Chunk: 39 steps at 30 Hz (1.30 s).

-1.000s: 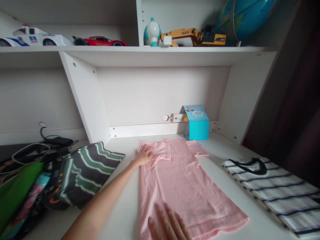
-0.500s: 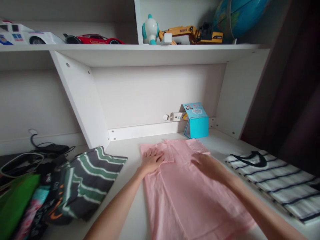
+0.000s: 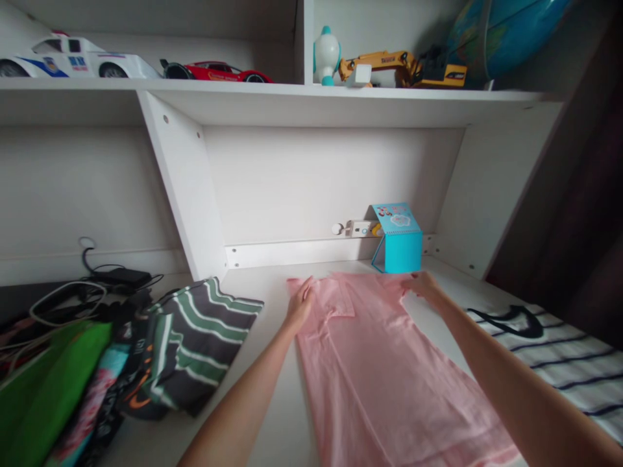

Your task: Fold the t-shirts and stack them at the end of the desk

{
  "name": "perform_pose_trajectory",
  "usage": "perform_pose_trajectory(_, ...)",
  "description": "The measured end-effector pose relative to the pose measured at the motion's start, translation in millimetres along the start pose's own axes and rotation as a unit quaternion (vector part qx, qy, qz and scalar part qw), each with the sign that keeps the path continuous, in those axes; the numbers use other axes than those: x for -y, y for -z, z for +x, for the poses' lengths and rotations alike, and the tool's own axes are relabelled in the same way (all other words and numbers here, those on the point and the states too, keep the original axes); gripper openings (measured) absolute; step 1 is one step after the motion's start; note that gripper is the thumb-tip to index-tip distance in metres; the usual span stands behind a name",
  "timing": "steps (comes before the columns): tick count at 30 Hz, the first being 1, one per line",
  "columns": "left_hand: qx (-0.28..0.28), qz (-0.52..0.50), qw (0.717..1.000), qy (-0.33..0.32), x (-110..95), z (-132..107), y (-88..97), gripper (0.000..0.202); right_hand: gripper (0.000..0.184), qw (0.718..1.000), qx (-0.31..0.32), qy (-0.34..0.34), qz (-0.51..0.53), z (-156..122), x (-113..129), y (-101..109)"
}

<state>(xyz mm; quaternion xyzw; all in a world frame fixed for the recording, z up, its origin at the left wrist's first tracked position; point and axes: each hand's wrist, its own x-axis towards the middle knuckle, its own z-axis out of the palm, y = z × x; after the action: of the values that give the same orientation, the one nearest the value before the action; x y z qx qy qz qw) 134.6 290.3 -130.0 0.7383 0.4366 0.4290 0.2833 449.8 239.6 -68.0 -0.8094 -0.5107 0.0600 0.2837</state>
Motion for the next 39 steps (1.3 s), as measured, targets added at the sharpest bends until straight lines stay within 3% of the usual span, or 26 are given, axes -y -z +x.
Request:
perform_pose_trajectory(2,-0.049,-0.056,0.997,0.019,5,2,1.7,0.045,0.028,0.999,0.02,0.031,-0.014,0,24,9)
perform_pose_trajectory(5,-0.069,-0.086,0.993,0.035,12,4,1.2,0.046,0.026,0.993,0.018,0.112,-0.038,-16,71,12)
perform_pose_trajectory(10,-0.053,-0.121,0.99,0.047,15,3,-0.2,0.05,0.022,0.97,0.02,0.23,-0.078,-86,140,-26)
perform_pose_trajectory(13,-0.062,-0.102,0.992,0.038,10,1,4.4,0.048,0.025,0.948,0.066,0.296,-0.097,-131,157,-46)
perform_pose_trajectory(15,-0.079,-0.067,0.994,0.031,6,0,8.2,0.046,0.033,0.931,0.095,0.337,-0.105,-152,151,-42)
perform_pose_trajectory(17,-0.091,-0.037,0.995,0.031,4,-1,10.6,0.047,0.04,0.919,0.109,0.361,-0.114,-166,128,-25)
perform_pose_trajectory(21,-0.072,0.007,0.997,0.027,4,1,8.5,0.04,0.041,0.91,0.09,0.377,-0.146,-192,43,13)
perform_pose_trajectory(23,-0.057,0.024,0.998,0.012,6,2,5.7,0.032,0.037,0.905,0.037,0.395,-0.152,-208,2,19)
perform_pose_trajectory(25,-0.051,0.035,0.998,0.003,6,3,3.4,0.03,0.026,0.907,0.0,0.394,-0.151,-223,-24,16)
perform_pose_trajectory(27,-0.047,0.04,0.998,0.005,5,3,1.9,0.032,0.012,0.919,0.001,0.364,-0.153,-236,-31,11)
perform_pose_trajectory(29,-0.044,0.044,0.998,0.009,4,2,1.5,0.035,0.011,0.929,0.016,0.338,-0.152,-243,-24,9)
perform_pose_trajectory(32,-0.039,0.054,0.998,0.015,0,2,2.5,0.043,0.003,0.923,0.035,0.361,-0.131,-245,-9,11)
perform_pose_trajectory(35,-0.033,0.066,0.997,0.018,-4,6,4.3,0.048,0.007,0.917,0.041,0.378,-0.123,-242,-3,13)
perform_pose_trajectory(39,-0.017,0.08,0.996,0.02,-11,18,6.4,0.051,0.015,0.93,0.049,0.347,-0.112,-239,-1,12)
